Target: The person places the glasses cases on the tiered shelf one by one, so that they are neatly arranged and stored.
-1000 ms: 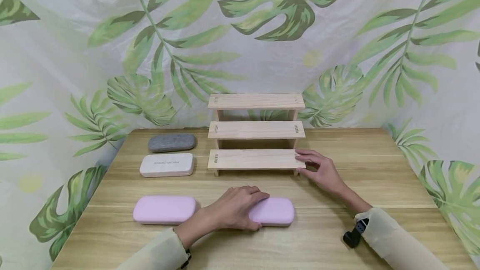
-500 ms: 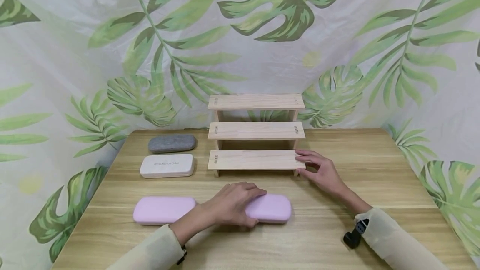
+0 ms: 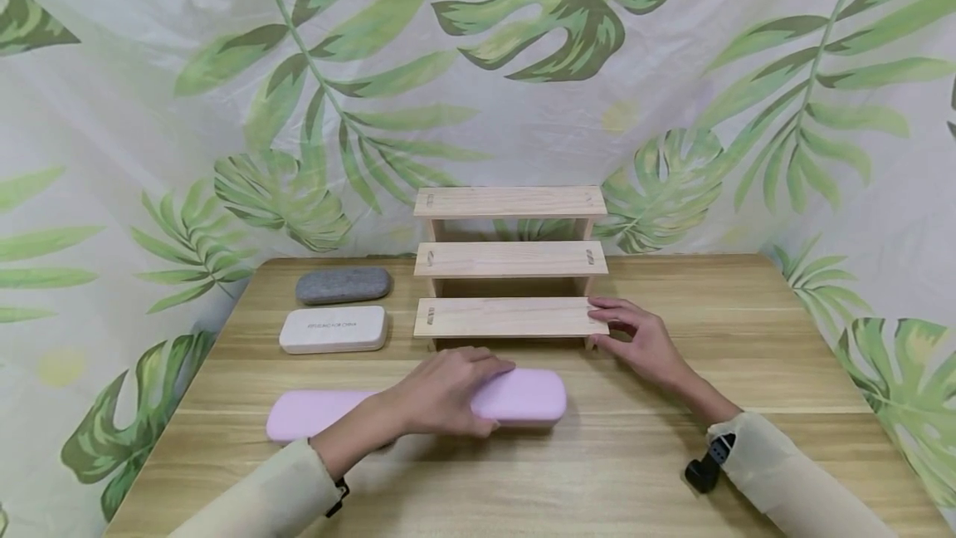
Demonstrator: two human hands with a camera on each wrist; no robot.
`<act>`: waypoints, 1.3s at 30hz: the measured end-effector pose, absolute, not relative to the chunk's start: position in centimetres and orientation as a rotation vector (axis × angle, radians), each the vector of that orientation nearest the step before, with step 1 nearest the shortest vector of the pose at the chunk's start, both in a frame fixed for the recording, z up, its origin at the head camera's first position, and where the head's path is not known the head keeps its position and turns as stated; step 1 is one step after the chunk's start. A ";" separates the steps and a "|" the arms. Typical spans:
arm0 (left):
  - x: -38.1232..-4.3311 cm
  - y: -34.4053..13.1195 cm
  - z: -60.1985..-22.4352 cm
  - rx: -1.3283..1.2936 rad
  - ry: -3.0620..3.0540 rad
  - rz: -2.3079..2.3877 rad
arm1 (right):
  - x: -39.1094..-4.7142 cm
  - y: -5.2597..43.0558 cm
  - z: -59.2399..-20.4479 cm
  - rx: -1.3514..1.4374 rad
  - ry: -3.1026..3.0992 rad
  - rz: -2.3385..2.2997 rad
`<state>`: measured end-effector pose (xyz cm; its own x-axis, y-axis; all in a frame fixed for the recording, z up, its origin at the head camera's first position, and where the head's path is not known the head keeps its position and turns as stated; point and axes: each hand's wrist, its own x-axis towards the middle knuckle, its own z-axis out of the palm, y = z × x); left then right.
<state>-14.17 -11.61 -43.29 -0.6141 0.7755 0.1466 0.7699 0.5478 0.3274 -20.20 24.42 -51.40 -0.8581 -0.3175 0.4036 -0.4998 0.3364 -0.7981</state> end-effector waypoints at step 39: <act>-18.8 -13.9 -35.3 1.320 2.872 0.531 | -20.4 24.5 -51.6 0.750 -2.427 1.544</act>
<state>-18.81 -13.94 -35.25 -0.6589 0.7270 0.1931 0.7480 0.6061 0.2703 -20.36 24.49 -51.58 -0.8594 -0.3221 0.3971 -0.4962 0.3379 -0.7998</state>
